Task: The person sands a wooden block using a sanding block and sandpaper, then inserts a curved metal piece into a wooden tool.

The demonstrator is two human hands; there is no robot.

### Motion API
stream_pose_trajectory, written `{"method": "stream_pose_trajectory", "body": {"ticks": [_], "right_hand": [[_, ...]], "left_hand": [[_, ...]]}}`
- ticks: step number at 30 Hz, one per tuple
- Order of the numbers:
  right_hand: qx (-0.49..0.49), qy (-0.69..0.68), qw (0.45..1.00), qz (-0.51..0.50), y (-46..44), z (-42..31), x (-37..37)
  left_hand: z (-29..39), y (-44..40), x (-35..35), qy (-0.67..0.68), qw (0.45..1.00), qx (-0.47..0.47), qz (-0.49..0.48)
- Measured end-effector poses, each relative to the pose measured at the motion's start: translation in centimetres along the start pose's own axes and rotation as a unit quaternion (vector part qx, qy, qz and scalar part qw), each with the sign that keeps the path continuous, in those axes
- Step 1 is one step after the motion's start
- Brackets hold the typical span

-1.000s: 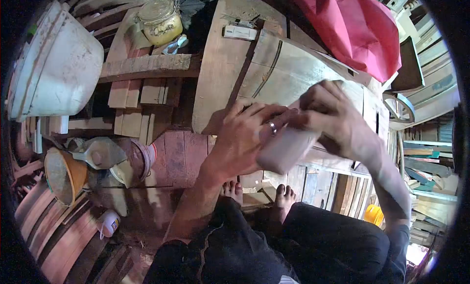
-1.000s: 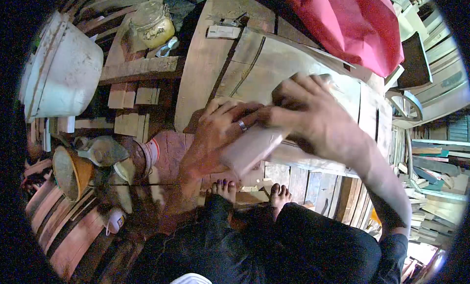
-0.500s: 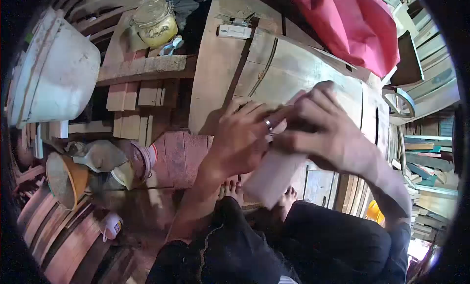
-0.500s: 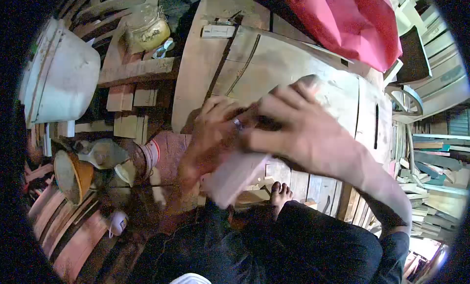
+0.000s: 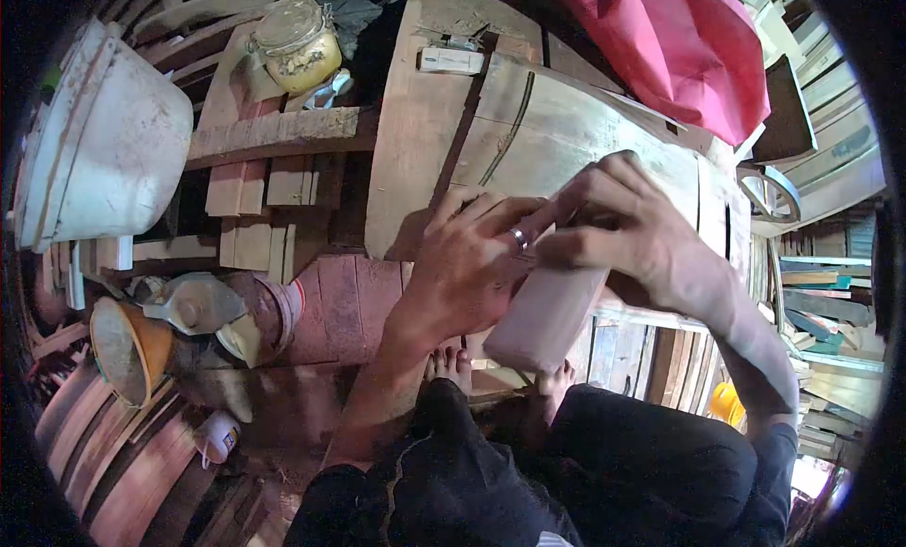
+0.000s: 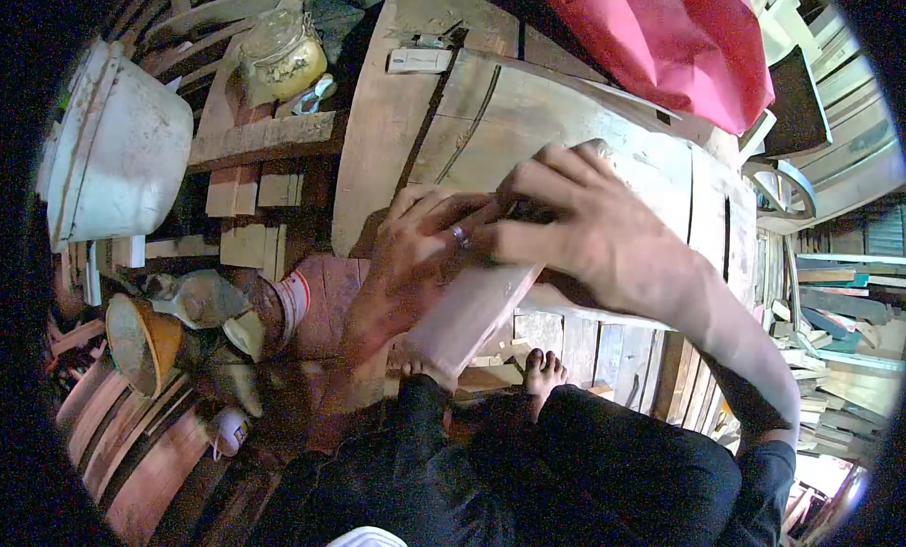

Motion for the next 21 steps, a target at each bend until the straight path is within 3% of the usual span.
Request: {"method": "stream_pose_trajectory", "body": {"ticks": [3,6,8,11,16,18,21], "right_hand": [[-0.042,0.000,0.999,0.016,0.4,2.1,-0.3],[-0.055,0.008,0.998,-0.004,0.6,1.4,-0.2],[-0.021,-0.063,0.997,-0.025,0.1,-0.2,0.1],[-0.004,-0.064,0.998,-0.008,0.3,0.1,-0.6],[-0.084,-0.023,0.996,0.014,0.4,2.0,-0.2],[-0.049,-0.010,0.997,0.051,0.3,1.2,-0.6],[0.010,-0.009,1.000,0.017,0.0,-0.6,-0.5]], "left_hand": [[1.0,0.0,1.0,0.089,0.995,0.025,0.034],[0.9,0.3,0.6,0.085,0.995,0.037,0.024],[0.6,0.2,0.7,0.084,0.996,0.028,-0.006],[0.3,0.1,0.1,0.000,1.000,0.008,-0.009],[1.1,0.1,0.8,0.069,0.996,0.039,0.040],[0.6,0.2,0.7,0.058,0.997,0.045,0.006],[0.3,0.3,0.4,0.053,0.998,0.025,0.008]]}}
Point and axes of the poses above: each hand's wrist, its own y-axis away from the middle knuckle, its own x-axis out of the back of the hand, z = x × y, the point moved 1 cm from there along -y, towards the middle knuckle, and after that the axes turned 10 degrees about -z, right-handed, at the moved point
